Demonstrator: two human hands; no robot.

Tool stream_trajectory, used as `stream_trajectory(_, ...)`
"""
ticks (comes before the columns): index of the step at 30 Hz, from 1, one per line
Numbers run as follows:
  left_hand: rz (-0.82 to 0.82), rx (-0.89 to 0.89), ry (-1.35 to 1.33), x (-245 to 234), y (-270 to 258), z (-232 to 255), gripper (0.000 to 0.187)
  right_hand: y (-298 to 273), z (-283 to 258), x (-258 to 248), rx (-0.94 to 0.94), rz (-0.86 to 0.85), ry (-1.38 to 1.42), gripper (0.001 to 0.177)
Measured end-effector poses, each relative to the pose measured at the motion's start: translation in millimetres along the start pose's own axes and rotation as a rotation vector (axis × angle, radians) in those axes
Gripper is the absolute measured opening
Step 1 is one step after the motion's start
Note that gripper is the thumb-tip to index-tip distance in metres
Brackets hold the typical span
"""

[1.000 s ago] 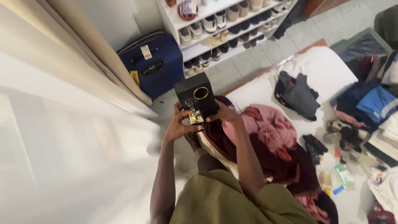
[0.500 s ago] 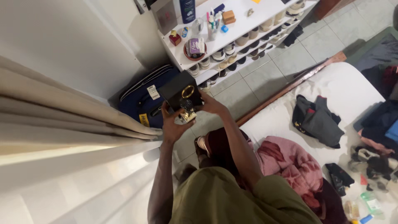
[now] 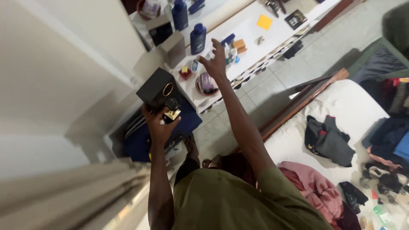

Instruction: The person picks up a cap, a black t-shirt, and a gray piece of clothing from a bed and places them on a vanity. The person also moves several bottles and a container of wipes on the vanity.

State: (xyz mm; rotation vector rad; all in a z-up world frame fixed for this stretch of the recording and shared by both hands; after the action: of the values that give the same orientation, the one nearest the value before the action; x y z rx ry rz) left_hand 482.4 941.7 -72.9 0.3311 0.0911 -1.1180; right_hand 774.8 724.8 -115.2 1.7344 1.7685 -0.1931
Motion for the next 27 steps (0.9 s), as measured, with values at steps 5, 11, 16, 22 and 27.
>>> stream_trajectory(5,0.011,0.179,0.104,9,70,-17,0.056,88,2,45,0.116,0.032,-0.294,0.12)
stream_trajectory(11,-0.06,0.153,0.122,5,121,-15,0.052,98,-16,67,0.141,0.058,-0.319,0.09)
stream_trajectory(16,-0.096,0.078,0.073,1,138,-18,0.052,117,-3,64,0.147,0.056,-0.341,0.076)
stream_trajectory(22,-0.088,-0.005,0.028,2,145,-25,0.051,161,55,49,0.144,0.073,-0.316,0.077)
stream_trajectory(27,-0.062,0.066,0.089,4,156,-27,0.052,188,73,24,0.164,0.077,-0.328,0.077)
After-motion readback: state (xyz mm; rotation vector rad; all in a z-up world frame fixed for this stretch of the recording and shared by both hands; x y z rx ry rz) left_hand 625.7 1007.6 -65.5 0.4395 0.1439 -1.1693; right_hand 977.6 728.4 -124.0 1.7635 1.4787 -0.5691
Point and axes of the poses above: each hand's wrist, its own y-axis towards the middle knuckle, its own x-axis out of the palm, z = x × y, the point moved 3 cm from there along y, towards the middle knuckle, and after that the axes turned 10 degrees about -y, right-handed, at the moved point
